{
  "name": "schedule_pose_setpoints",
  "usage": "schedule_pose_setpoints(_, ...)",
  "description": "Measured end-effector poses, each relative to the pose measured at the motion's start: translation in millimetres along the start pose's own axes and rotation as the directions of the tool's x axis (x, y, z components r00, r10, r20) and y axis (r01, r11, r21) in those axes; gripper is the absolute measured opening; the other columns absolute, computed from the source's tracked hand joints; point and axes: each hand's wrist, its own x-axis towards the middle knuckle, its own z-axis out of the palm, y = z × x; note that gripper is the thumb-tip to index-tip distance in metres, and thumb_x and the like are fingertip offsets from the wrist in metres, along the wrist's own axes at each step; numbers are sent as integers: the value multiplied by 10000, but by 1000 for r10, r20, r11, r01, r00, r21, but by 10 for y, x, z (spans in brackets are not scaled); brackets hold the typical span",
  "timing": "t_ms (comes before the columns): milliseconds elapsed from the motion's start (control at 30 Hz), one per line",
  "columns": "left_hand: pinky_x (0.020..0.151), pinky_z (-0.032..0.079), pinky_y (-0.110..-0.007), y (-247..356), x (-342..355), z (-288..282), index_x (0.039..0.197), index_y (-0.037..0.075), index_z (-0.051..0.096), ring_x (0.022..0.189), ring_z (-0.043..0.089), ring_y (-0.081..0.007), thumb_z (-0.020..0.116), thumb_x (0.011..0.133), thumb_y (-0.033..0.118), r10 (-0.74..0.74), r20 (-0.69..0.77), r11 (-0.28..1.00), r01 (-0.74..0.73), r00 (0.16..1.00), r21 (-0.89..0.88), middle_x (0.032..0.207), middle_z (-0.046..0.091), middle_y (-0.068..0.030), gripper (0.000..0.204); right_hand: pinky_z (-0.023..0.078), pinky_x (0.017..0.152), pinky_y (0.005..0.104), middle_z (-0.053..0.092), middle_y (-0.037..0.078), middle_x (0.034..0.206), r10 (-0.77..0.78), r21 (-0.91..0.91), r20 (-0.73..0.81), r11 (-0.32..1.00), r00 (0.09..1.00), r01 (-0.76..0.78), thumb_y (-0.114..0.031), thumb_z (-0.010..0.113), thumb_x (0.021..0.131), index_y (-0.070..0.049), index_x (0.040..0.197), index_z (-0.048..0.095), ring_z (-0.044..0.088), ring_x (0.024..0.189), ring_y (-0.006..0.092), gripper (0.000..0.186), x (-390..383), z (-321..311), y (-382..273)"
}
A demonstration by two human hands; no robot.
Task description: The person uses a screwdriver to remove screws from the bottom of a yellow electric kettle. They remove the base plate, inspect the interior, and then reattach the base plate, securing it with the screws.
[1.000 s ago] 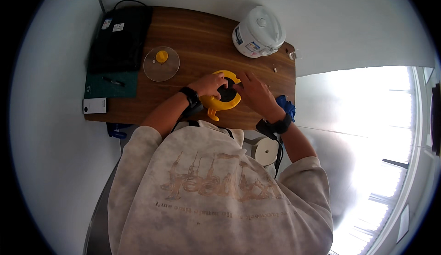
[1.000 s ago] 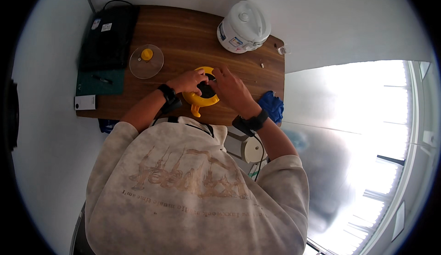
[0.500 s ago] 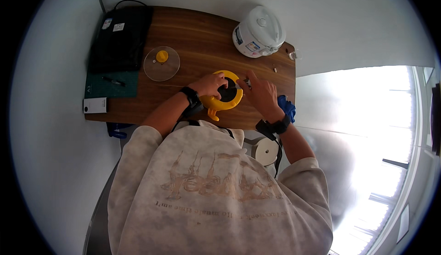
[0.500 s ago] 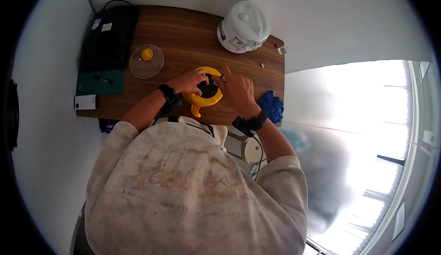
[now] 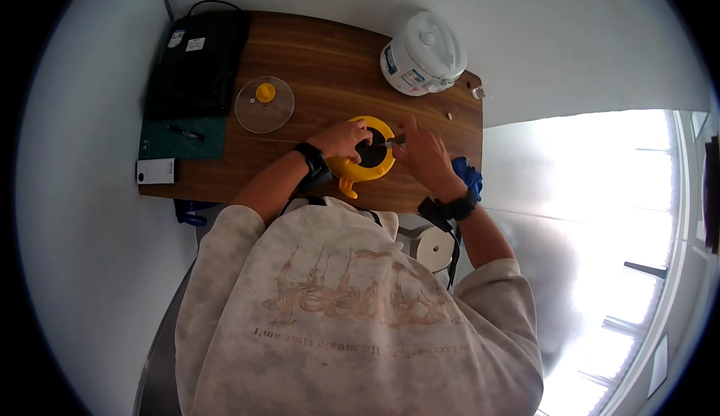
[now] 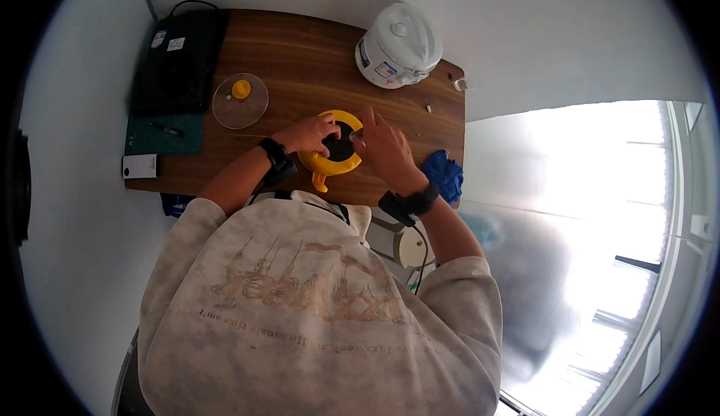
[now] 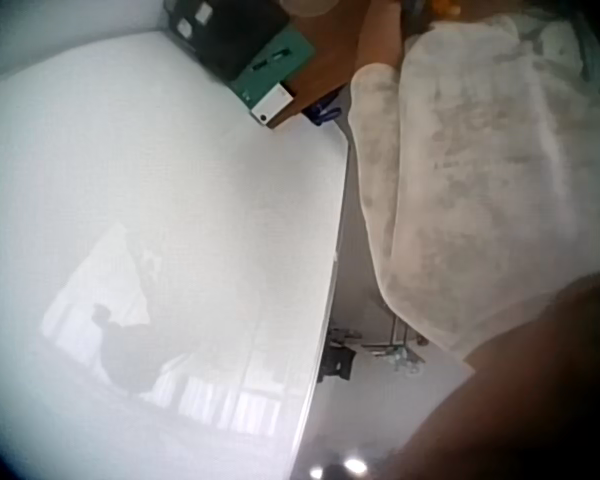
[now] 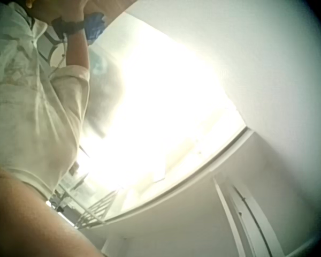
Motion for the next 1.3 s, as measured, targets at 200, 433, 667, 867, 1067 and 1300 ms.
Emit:
schedule_pose_setpoints(200,906,511,-416,6,-14,7,1133,111,644,1066,609,-318,887,687,148,21,-17,1000,-21,1000,-2,1136,577,-118,509,541,767,499,596,180,1061,-177,56,-144,981,974,186,-170,639,910,-40,1143,490,646,930,400,305,-63,45,16)
schedule_pose_setpoints(433,899,515,-411,-13,3,20,1135,113,647,1061,612,-315,891,682,144,-6,-2,1000,6,1000,2,1132,579,-113,516,528,822,479,587,177,1082,-212,7,-69,977,975,213,-186,665,910,-40,1164,501,633,977,388,336,-43,74,46)
schedule_pose_setpoints(667,919,509,-404,-9,5,32,1136,114,655,1078,607,-312,891,685,143,11,-11,1000,-11,1000,10,1135,579,-111,510,536,793,485,594,199,1098,-147,20,-97,989,984,149,-224,618,958,-42,1168,504,653,966,387,300,-101,15,-91)
schedule_pose_setpoints(867,922,510,-422,-39,-4,30,1146,111,652,1089,616,-326,890,678,160,18,-10,1000,-18,1000,12,1153,587,-122,527,544,768,488,645,204,1023,83,-51,79,996,993,-79,-244,627,951,-49,1133,504,667,929,395,294,-54,-82,-155)
schedule_pose_setpoints(1067,941,506,-405,30,3,1,1177,115,640,1104,602,-322,885,698,140,11,6,1000,-11,1000,2,1150,578,-120,539,551,679,501,694,186,874,-313,66,-244,939,918,338,-223,618,945,-48,1136,488,684,798,427,289,-87,122,48)
schedule_pose_setpoints(1300,929,506,-408,8,-10,15,1143,117,652,1093,601,-320,887,690,140,-3,1,1000,3,1000,1,1143,575,-117,511,546,727,503,622,187,1073,32,-86,54,996,998,-27,-226,683,890,-41,1142,473,681,918,402,377,-84,-44,-115)
